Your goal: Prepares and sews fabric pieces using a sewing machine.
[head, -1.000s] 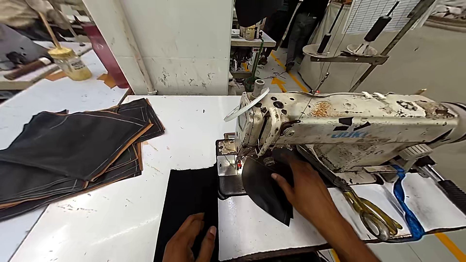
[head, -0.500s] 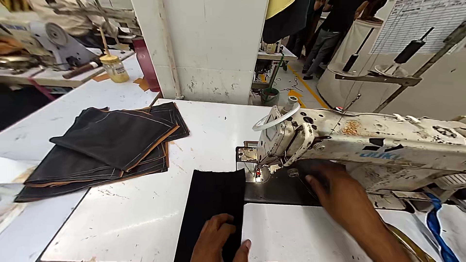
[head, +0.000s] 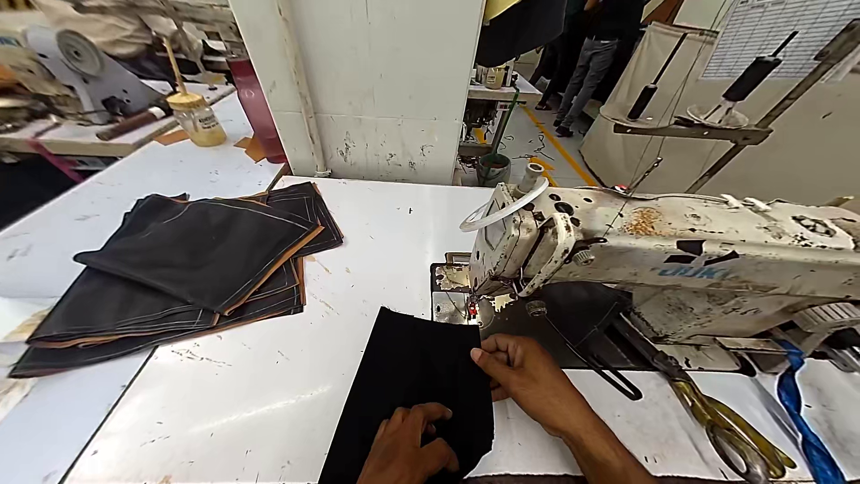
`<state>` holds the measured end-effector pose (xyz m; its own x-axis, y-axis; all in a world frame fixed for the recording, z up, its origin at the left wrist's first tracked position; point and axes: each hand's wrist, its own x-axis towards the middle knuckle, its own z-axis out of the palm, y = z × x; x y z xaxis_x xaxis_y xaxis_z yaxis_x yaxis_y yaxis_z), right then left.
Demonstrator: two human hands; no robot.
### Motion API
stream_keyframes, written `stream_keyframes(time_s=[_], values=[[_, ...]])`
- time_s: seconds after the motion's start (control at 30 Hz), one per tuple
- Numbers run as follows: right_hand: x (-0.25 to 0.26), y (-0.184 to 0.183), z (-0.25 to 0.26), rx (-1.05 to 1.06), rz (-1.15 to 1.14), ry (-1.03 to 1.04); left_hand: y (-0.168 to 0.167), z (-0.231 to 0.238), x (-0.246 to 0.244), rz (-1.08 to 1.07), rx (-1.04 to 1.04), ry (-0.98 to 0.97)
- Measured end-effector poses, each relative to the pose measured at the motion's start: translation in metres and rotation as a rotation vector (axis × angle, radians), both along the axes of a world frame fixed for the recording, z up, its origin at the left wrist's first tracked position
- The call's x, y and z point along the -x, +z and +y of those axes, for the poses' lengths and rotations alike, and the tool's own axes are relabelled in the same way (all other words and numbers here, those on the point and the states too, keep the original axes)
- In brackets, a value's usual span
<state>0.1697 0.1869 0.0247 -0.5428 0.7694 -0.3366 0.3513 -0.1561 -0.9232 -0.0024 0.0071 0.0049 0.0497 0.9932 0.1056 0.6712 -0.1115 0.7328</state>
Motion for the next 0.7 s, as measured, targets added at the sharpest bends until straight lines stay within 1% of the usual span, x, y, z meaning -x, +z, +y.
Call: stream_keyframes(time_s=[0.13, 0.2, 0.3, 0.4, 0.47, 0.53, 0.6, 0.7], values=[[-0.003, -0.002, -0.004, -0.005, 0.051, -0.051, 0.001, -0.002, 0.008, -0.194, -0.088, 0.051], [-0.003, -0.002, -0.007, -0.013, 0.043, -0.065, 0.003, -0.007, 0.016, -0.297, -0.163, 0.112], [-0.012, -0.004, -0.010, -0.089, -0.026, -0.052, 0.016, -0.022, 0.040, -0.325, -0.305, 0.279], [-0.036, 0.004, -0.012, -0.196, -0.136, 0.010, 0.035, -0.044, 0.086, -0.293, -0.387, 0.504], [-0.059, 0.013, -0.010, -0.225, -0.189, 0.044, 0.045, -0.058, 0.115, -0.303, -0.317, 0.625], [-0.082, 0.016, -0.006, -0.258, -0.244, 0.041, 0.048, -0.065, 0.129, -0.309, -0.156, 0.685], [-0.098, 0.017, -0.001, -0.293, -0.281, 0.013, 0.042, -0.064, 0.130, -0.265, -0.040, 0.674], [-0.113, 0.012, 0.003, -0.373, -0.343, -0.020, 0.026, -0.053, 0.122, -0.150, 0.006, 0.673]])
